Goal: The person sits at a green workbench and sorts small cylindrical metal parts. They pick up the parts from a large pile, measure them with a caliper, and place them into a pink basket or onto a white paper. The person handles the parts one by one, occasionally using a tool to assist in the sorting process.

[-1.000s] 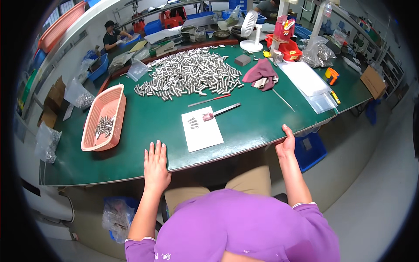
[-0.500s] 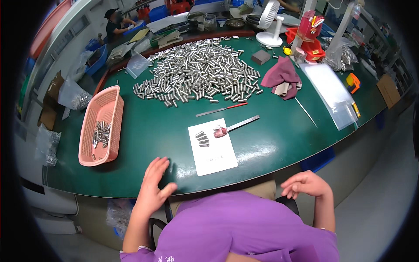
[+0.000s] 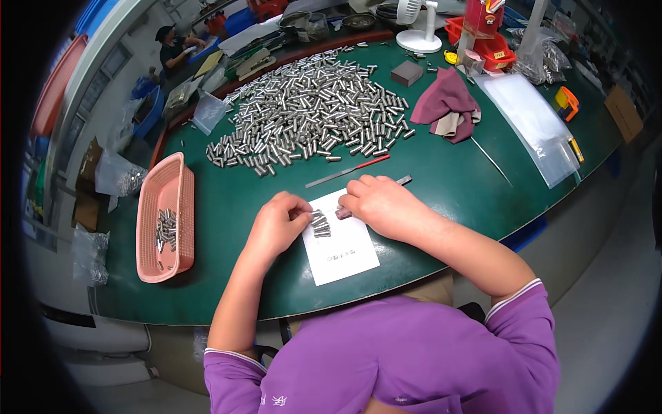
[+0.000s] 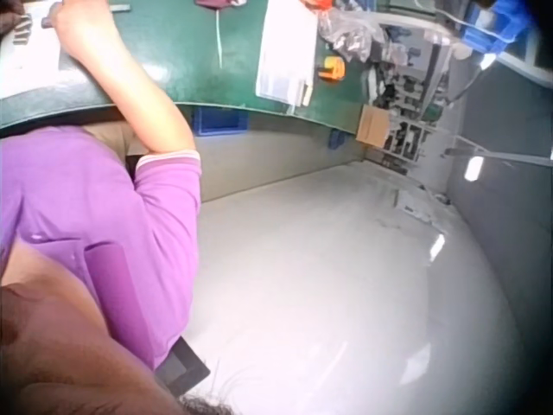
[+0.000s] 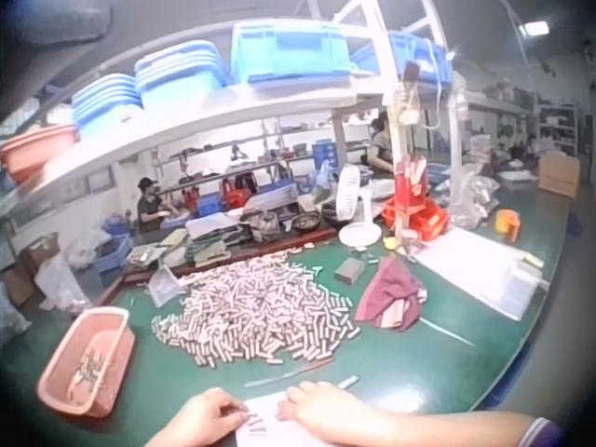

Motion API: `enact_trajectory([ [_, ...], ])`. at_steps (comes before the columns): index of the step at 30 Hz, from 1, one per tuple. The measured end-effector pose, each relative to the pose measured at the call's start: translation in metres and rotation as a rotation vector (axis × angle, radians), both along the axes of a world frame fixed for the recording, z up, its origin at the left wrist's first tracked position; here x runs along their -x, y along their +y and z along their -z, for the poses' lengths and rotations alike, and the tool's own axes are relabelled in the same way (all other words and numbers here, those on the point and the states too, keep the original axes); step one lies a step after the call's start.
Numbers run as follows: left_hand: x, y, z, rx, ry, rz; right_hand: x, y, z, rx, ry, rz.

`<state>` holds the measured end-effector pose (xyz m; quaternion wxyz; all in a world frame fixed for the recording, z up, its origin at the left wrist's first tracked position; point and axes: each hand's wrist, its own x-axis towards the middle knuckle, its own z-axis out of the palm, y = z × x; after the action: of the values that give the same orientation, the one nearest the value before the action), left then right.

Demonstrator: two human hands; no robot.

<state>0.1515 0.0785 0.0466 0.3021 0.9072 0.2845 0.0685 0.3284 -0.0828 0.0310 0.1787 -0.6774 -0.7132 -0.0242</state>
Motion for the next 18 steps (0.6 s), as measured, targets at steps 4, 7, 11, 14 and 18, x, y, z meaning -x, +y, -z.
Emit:
enact_trajectory([
  [4, 0.0, -0.002, 0.004, 0.026, -0.038, -0.026, -0.011, 0.012, -0.012, -0.323, 0.202, 0.063],
  [7, 0.0, -0.002, 0.011, 0.056, -0.135, -0.049, -0.011, 0.018, -0.05, -0.58, 0.578, 0.114],
  [11, 0.0, -0.002, 0.018, 0.053, -0.17, -0.053, 0.008, 0.035, -0.059, -0.636, 1.052, 0.136],
  [14, 0.001, -0.002, 0.021, 0.055, -0.207, -0.049, 0.018, 0.053, -0.036, -0.643, 0.867, 0.101],
  [18, 0.002, -0.002, 0.023, 0.077, -0.246, -0.049, 0.025, 0.056, -0.014, -0.602, 0.812, 0.073],
])
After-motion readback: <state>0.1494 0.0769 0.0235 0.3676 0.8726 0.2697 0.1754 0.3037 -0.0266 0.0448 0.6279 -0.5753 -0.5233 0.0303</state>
